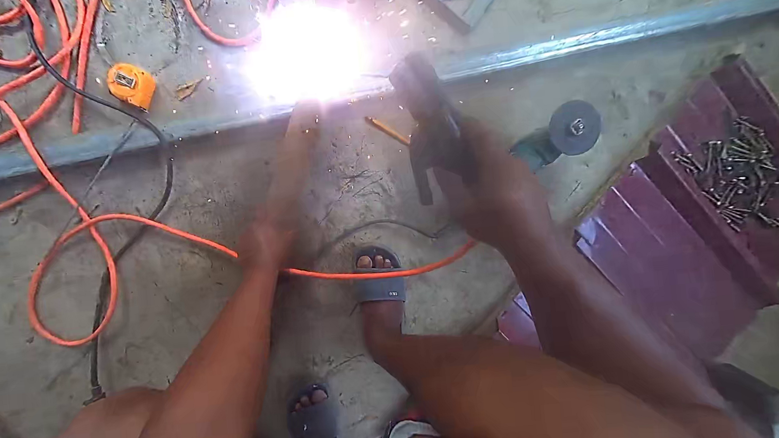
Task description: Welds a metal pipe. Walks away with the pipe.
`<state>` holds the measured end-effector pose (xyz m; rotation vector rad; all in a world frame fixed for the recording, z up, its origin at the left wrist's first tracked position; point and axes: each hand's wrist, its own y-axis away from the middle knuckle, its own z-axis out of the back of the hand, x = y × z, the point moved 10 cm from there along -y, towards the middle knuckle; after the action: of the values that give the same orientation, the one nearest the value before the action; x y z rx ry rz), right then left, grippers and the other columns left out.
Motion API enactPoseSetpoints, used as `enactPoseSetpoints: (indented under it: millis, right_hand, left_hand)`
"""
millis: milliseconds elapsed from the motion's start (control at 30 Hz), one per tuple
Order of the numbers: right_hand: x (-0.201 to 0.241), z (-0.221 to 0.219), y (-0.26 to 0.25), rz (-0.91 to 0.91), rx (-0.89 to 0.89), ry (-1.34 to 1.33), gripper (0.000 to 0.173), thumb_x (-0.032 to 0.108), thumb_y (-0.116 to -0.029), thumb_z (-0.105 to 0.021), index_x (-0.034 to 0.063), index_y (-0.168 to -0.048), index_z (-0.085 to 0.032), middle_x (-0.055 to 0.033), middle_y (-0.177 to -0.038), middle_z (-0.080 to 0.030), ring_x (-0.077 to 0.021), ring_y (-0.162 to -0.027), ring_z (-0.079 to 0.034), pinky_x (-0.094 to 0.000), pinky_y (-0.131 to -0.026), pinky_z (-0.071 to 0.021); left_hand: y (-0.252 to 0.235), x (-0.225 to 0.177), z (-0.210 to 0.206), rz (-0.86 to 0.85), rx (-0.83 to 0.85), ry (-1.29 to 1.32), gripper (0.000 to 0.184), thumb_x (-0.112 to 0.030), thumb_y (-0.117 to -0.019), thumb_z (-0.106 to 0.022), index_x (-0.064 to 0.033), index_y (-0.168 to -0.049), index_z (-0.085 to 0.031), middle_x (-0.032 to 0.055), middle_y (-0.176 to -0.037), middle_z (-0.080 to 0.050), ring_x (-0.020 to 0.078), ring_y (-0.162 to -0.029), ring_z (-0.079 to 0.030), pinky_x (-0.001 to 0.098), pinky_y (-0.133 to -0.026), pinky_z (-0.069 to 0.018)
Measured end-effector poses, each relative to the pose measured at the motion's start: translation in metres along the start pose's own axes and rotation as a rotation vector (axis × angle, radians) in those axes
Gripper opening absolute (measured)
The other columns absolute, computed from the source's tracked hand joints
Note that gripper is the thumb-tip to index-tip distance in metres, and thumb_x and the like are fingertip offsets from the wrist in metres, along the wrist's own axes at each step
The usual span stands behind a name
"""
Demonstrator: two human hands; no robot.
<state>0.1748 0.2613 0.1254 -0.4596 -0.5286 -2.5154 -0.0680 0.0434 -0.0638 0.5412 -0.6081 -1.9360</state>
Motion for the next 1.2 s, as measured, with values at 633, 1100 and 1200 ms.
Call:
enactPoseSetpoints:
  millis: [633,1100,1200]
  right_hand:
    - [0.005,-0.003,-0.005,0.019,0.005,0.029,0.061,0.03,-0.103,-0.056,0.0137,-0.158,-0.036,-0.0204,-0.111,-0.07,-0.0402,-0.096,-0.071,-0.0643,-0.079,-0.0558]
    - [0.013,-0.003,-0.008,0.048,0.017,0.041,0.06,0.029,-0.1036,-0.055,0.0109,-0.158,-0.036,-0.0214,-0.108,-0.07,-0.0414,-0.094,-0.071,-0.0644,-0.078,-0.0555]
    - [0.015,-0.004,-0.01,0.058,0.015,0.029,0.059,0.03,-0.1043,-0.054,0.0122,-0.158,-0.036,-0.0204,-0.107,-0.07,-0.0405,-0.093,-0.071,-0.064,-0.077,-0.0556]
  left_hand:
    - [0.001,-0.001,0.0,-0.019,0.005,0.032,0.077,-0.045,-0.0861,-0.078,-0.0092,-0.147,-0.047,0.0239,-0.119,-0.069,0.0443,-0.109,-0.069,0.0683,-0.088,-0.0539]
    - [0.0,0.001,0.0,-0.034,-0.003,0.046,0.082,-0.046,-0.0863,-0.079,-0.0072,-0.149,-0.045,0.0262,-0.12,-0.069,0.0466,-0.109,-0.069,0.0693,-0.089,-0.0535]
    - [-0.003,0.003,-0.001,-0.021,-0.006,0.038,0.081,-0.046,-0.0852,-0.079,-0.0091,-0.149,-0.045,0.0247,-0.12,-0.069,0.0456,-0.11,-0.069,0.0694,-0.089,-0.0533]
